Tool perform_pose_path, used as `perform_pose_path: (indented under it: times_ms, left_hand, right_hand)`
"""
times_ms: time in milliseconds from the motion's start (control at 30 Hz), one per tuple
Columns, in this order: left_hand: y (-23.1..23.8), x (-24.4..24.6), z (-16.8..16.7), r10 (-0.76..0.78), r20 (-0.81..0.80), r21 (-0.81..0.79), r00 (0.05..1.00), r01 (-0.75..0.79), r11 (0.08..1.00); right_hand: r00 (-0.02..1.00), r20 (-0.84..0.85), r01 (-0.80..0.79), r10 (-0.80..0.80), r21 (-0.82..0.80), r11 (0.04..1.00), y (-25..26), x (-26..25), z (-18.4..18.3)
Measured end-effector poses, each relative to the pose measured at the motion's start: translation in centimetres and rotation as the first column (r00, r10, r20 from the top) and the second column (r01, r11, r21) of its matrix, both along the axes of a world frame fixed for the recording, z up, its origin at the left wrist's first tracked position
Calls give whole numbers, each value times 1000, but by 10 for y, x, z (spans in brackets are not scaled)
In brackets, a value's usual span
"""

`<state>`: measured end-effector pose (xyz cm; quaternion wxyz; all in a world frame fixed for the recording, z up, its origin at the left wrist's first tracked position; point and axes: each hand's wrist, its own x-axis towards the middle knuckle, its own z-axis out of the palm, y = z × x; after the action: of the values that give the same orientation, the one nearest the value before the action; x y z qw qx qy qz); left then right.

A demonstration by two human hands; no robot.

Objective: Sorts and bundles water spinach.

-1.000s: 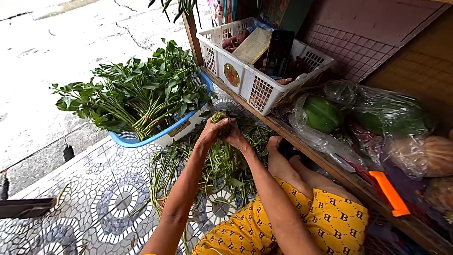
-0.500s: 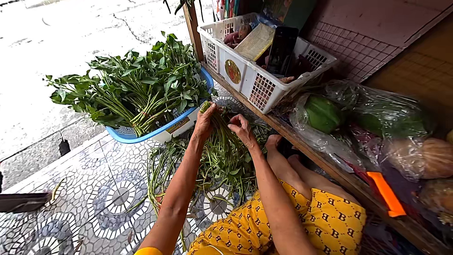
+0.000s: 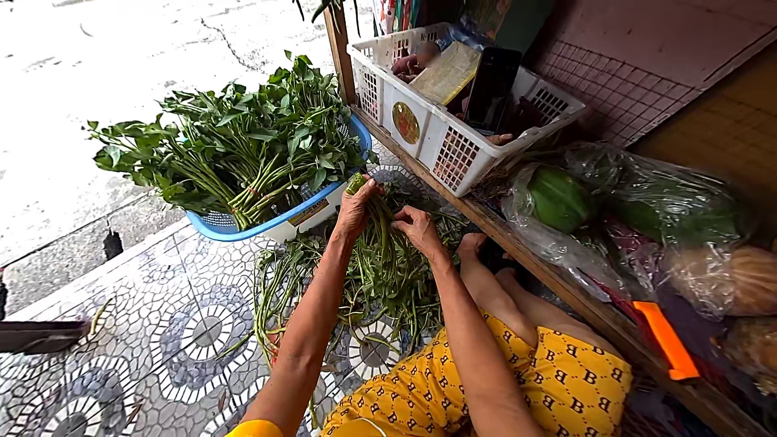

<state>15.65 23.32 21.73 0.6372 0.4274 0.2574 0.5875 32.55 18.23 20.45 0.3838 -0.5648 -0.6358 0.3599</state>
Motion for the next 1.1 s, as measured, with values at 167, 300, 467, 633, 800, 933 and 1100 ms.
perform_pose_path:
  times_ms: [167,300,467,633,800,933,1100]
  left_hand:
    - [5,4,-2,-7,41,10,999,7,1000]
    - [12,8,2,5,57,-2,998,-4,1000]
    - [1,11,9,-48,-57,40,997,50,998]
    - [-20,18,17,-170,-195,23,966,178,984]
    - [-18,21,21,-178,-302,75,936,210,975]
    - [-19,23,18,-213,-320,87,923,253,964]
    - [-13,16,17,-250,-385,89,889,305,948]
  right_hand:
    - [1000,0,15,-15,2,1000,-2,-2,0]
    - [997,-75,22,-21,14,1000,0,-1,2]
    - [969,-237,-92,71,-80,993,-1,-2,8]
    - [968,-249,43,-40,7,999,-3,-33,-6]
    - [965,-91,251,-247,35,967,-6,-42,1]
    - [953,-90,297,-289,92,951,-10,-43,5]
    - [933,-313,183,-180,-18,983,-9,-43,-1]
